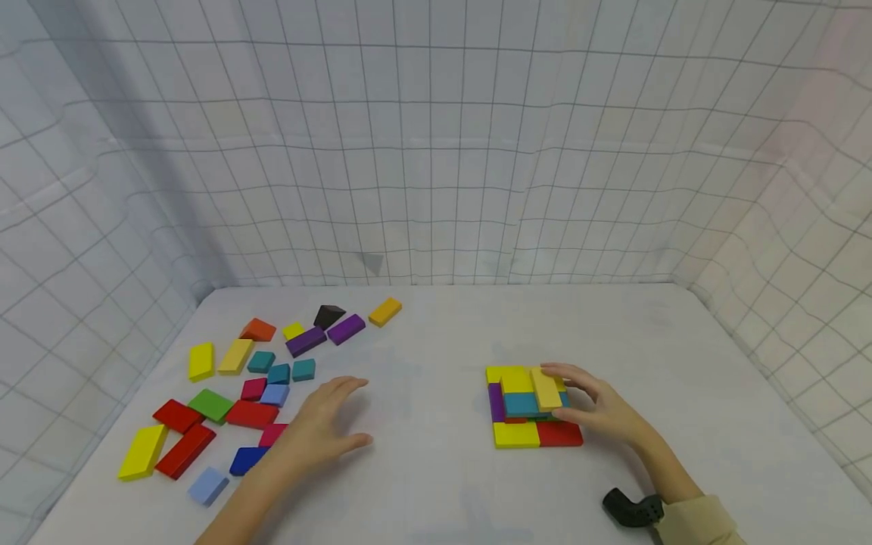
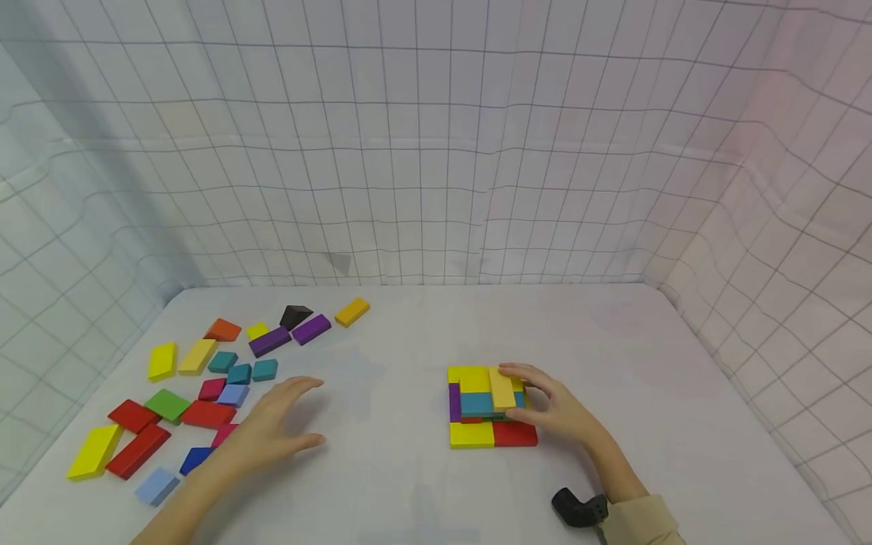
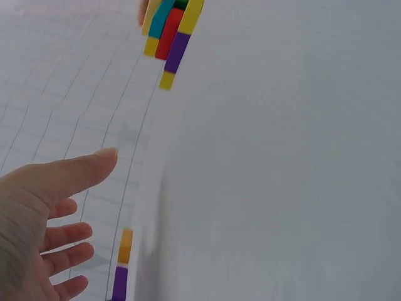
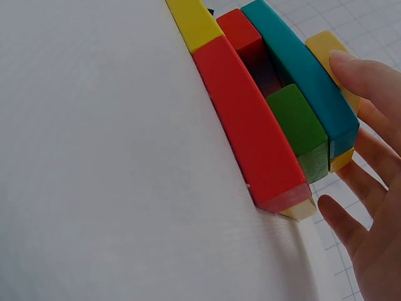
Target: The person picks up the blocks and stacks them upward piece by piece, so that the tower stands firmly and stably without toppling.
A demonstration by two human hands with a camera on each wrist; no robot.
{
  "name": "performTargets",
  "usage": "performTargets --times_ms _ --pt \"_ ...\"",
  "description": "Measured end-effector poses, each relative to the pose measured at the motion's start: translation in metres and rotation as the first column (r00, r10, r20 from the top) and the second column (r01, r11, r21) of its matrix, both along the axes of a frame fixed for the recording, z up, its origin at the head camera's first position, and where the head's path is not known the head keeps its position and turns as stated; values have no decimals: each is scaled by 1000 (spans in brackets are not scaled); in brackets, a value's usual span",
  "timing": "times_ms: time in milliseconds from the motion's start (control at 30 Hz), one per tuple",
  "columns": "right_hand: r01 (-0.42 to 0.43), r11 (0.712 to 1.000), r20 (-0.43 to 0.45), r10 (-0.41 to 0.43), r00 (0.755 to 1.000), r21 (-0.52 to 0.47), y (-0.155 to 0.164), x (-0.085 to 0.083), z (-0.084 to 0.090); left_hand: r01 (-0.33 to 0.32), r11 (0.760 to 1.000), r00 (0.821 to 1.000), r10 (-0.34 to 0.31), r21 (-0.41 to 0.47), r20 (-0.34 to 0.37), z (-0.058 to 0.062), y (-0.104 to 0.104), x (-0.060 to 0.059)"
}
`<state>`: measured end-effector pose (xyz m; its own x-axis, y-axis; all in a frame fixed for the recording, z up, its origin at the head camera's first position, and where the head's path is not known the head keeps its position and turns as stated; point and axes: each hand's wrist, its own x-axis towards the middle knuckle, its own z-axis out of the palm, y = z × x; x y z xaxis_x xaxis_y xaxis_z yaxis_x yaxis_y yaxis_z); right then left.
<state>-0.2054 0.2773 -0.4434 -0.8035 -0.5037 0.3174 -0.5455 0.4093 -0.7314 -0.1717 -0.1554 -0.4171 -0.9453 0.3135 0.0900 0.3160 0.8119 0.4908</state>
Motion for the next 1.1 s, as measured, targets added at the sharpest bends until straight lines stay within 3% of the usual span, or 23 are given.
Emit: performTargets --times_ms 100,200,333,467,567,667,800,900,1100 --pt "-8 1000 -2 8 1000 -7 0 1 0 -95 993 994 91 -70 -62 2 -27 13" --pt "-8 1000 -1 8 1000 -7 0 1 0 -200 967 978 188 -156 -89 5 -48 26" --pt "0 1000 1 0 1000 -5 0 1 1 -290 908 952 306 -302 7 8 -64 36" --pt "2 1000 4 -2 1000 -1 0 1 1 -305 860 914 385 -408 129 7 -72 39" --pt "6 1000 11 -6 1000 5 0 1 0 -308 850 888 418 -427 191 3 -73 38" --pt "14 1000 25 -14 1000 7 0 1 0 -307 855 876 425 -417 227 0 -73 36" --pt "27 1000 45 -27 999 4 -1 2 2 -297 875 886 401 -381 231 -2 -71 34" --pt "21 1000 37 -21 999 7 -2 3 3 -286 896 913 362 -340 186 -2 -69 34" --pt "16 1000 28 -17 999 12 -4 4 7 -280 935 948 305 -220 91 -7 -63 34"
